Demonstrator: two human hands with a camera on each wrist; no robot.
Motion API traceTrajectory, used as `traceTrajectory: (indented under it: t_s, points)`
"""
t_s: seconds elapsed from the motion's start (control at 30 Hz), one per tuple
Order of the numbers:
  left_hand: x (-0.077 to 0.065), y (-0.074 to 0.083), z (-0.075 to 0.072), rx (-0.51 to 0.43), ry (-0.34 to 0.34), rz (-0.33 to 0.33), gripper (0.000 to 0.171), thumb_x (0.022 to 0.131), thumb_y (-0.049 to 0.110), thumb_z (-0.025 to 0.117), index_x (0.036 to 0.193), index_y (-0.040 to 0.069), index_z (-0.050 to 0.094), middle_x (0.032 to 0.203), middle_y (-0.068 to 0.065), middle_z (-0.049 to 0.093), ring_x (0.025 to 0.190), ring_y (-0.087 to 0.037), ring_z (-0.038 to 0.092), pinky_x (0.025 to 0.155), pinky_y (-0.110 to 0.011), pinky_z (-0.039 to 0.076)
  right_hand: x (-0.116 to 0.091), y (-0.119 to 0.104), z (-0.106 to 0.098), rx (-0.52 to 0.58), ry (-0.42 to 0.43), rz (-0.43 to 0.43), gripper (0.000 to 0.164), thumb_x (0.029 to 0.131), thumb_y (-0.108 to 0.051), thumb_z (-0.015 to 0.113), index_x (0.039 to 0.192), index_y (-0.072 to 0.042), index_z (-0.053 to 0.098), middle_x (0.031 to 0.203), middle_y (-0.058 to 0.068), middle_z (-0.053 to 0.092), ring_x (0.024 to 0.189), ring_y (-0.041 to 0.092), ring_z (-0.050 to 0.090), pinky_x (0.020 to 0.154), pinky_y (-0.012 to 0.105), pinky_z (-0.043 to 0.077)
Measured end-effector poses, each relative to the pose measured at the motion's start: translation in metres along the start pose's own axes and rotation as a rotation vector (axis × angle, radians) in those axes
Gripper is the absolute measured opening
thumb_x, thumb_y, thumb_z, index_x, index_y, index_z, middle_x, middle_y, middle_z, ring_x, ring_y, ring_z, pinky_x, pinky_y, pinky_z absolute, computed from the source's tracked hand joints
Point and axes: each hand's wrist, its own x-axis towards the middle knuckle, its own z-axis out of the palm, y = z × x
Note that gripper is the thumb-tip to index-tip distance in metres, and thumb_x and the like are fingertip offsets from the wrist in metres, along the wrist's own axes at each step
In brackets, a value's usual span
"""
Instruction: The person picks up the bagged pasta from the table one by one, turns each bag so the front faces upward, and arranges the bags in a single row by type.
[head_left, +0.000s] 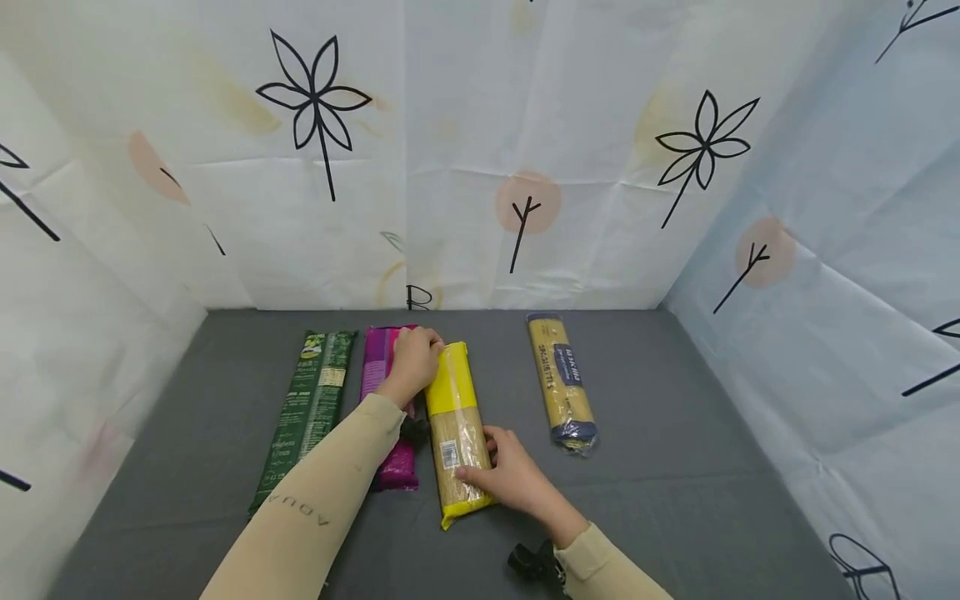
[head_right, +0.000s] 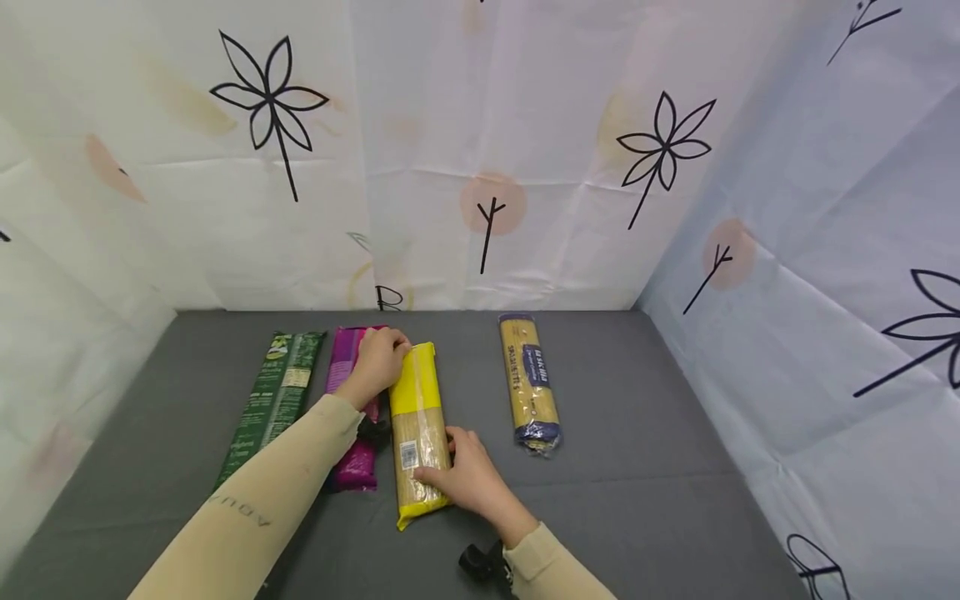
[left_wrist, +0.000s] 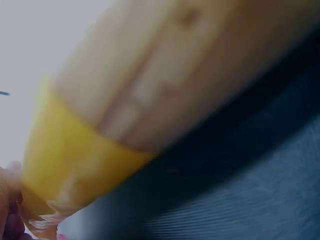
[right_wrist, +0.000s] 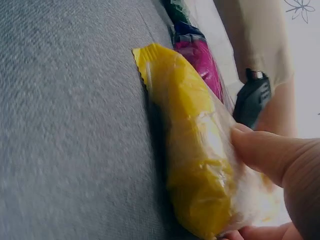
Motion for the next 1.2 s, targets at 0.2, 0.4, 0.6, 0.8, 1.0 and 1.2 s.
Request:
traceTrajectory:
  t_s: [0.2, 0.4, 0.6, 0.8, 1.0, 1.2]
  points:
    - [-0.001, 0.011, -0.015, -0.101, 0.103, 0.150, 0.017, 0.099, 0.012, 0.054, 0.094, 0.003, 0.068, 0.097, -0.011, 0.061, 0.090, -0.030, 0.055, 0.082, -0.042, 0.046, 0.002, 0.001, 0.007, 0.114, 0.053, -0.010, 0.063, 0.086, -0.037, 0.073, 0.131, -0.001, 0.046, 0.104, 0.008, 0.055, 0.084, 0.018, 0.059, 0.067, 0.033, 0.053]
    - [-0.005, 0.017, -0.024, -0.210, 0.110, 0.117, 0.018, 0.102, 0.013, 0.050, 0.100, 0.003, 0.065, 0.105, -0.010, 0.058, 0.089, -0.026, 0.055, 0.078, -0.040, 0.049, 0.001, -0.003, 0.012, 0.198, 0.128, -0.065, 0.053, 0.087, -0.024, 0.073, 0.128, -0.003, 0.046, 0.100, 0.009, 0.057, 0.082, 0.018, 0.061, 0.066, 0.032, 0.054]
    - [-0.007, 0.020, -0.031, -0.251, 0.158, 0.082, 0.015, 0.101, 0.014, 0.053, 0.101, 0.005, 0.065, 0.101, -0.009, 0.057, 0.084, -0.024, 0.055, 0.077, -0.039, 0.050, 0.002, -0.009, 0.013, 0.271, 0.145, -0.110, 0.053, 0.088, -0.017, 0.072, 0.130, -0.003, 0.044, 0.102, 0.012, 0.057, 0.084, 0.021, 0.063, 0.067, 0.034, 0.056]
    - [-0.008, 0.023, -0.036, -0.279, 0.202, 0.061, 0.017, 0.100, 0.016, 0.054, 0.103, 0.004, 0.066, 0.100, -0.009, 0.058, 0.085, -0.025, 0.054, 0.077, -0.038, 0.051, 0.001, -0.014, 0.006, 0.296, 0.149, -0.114, 0.058, 0.089, -0.016, 0.070, 0.138, -0.009, 0.039, 0.108, 0.015, 0.052, 0.085, 0.022, 0.063, 0.066, 0.036, 0.057]
    - [-0.008, 0.023, -0.037, -0.278, 0.300, 0.101, 0.019, 0.100, 0.017, 0.056, 0.101, 0.004, 0.069, 0.101, -0.010, 0.061, 0.093, -0.028, 0.050, 0.084, -0.041, 0.044, 0.002, -0.020, -0.003, 0.228, 0.211, -0.160, 0.058, 0.089, -0.012, 0.071, 0.138, -0.010, 0.041, 0.110, 0.016, 0.052, 0.084, 0.023, 0.062, 0.064, 0.035, 0.057]
    - [-0.018, 0.032, -0.041, -0.383, 0.255, 0.033, 0.027, 0.100, 0.029, 0.055, 0.117, 0.011, 0.064, 0.113, -0.010, 0.048, 0.103, -0.029, 0.042, 0.083, -0.042, 0.042, 0.002, -0.027, -0.012, 0.058, 0.290, -0.194, 0.055, 0.089, -0.012, 0.070, 0.137, -0.011, 0.044, 0.106, 0.009, 0.048, 0.082, 0.018, 0.057, 0.062, 0.030, 0.054]
